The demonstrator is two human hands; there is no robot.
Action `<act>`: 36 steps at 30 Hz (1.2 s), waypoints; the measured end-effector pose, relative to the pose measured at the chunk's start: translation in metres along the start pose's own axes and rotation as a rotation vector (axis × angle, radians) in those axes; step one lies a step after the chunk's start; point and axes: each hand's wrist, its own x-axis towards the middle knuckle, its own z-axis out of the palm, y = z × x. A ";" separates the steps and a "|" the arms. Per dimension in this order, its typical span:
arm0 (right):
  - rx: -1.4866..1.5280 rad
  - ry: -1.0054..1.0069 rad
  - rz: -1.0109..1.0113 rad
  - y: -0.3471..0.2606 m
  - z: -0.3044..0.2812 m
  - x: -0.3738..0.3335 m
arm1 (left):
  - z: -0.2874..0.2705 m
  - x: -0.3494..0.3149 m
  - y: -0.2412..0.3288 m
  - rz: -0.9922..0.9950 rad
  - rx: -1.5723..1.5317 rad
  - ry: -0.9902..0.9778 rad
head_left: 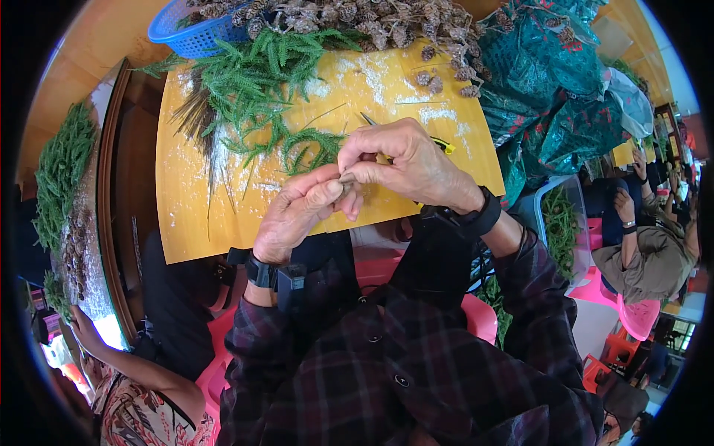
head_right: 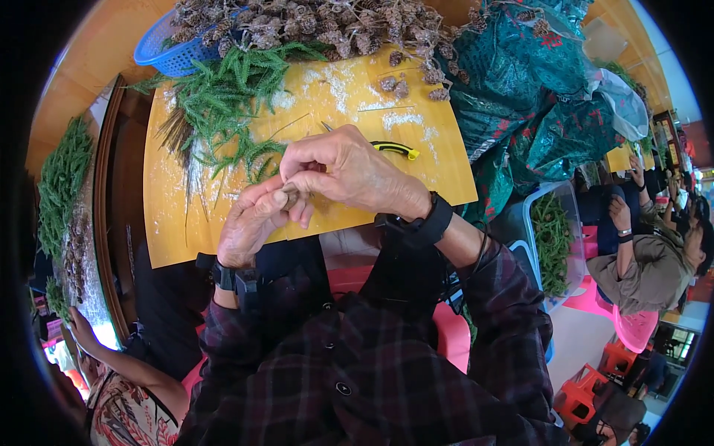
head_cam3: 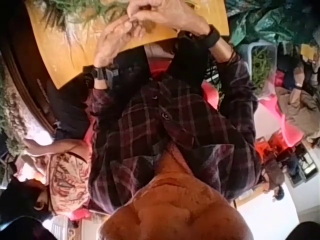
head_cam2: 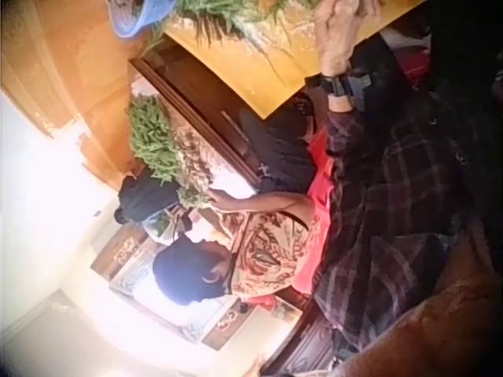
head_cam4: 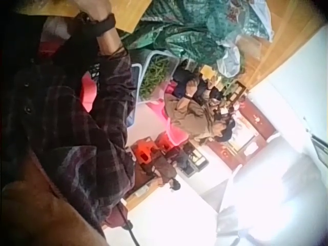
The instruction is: The person wraps wire around pinecones and greenery sprigs by hand, using pliers to twist and cut the wire. They repeat this process to secure the items together and form a small wreath.
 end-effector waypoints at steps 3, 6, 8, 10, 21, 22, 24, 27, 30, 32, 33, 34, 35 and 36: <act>-0.001 0.059 -0.005 0.003 0.003 -0.001 | 0.003 0.002 0.006 0.014 0.197 0.033; -0.039 0.075 -0.025 0.001 0.003 -0.001 | 0.002 0.002 0.007 0.021 0.400 0.059; -0.112 0.046 -0.058 -0.001 0.001 0.000 | 0.001 0.003 0.008 0.022 0.607 0.076; -0.078 0.084 -0.008 -0.003 0.004 -0.001 | 0.005 0.004 0.006 0.048 0.649 0.128; 0.329 0.303 0.107 0.003 0.015 -0.012 | 0.026 0.010 0.001 0.031 0.661 0.321; 0.217 0.296 0.031 -0.003 0.015 -0.012 | 0.024 0.010 0.005 -0.052 0.367 0.224; -0.008 0.281 -0.119 -0.011 0.014 -0.011 | 0.022 0.011 0.011 -0.212 -0.223 0.025; 0.069 0.277 -0.032 -0.012 0.014 -0.011 | 0.020 0.010 0.002 -0.096 -0.150 0.035; 0.025 0.299 0.015 -0.014 0.014 -0.012 | 0.023 0.010 -0.003 0.016 0.101 0.112; -0.130 0.342 0.010 -0.015 0.016 -0.011 | 0.028 0.009 -0.004 0.127 0.542 0.264; -0.129 0.341 0.012 -0.013 0.019 -0.010 | 0.032 0.010 -0.006 0.125 0.541 0.265; -0.086 0.400 0.054 -0.009 0.022 -0.008 | 0.037 0.012 -0.009 0.224 0.768 0.331; -0.043 0.458 0.096 -0.004 0.025 -0.006 | 0.042 0.013 -0.011 0.325 0.995 0.395; 0.000 0.516 0.137 -0.001 0.027 -0.005 | 0.044 0.013 -0.013 0.427 1.221 0.459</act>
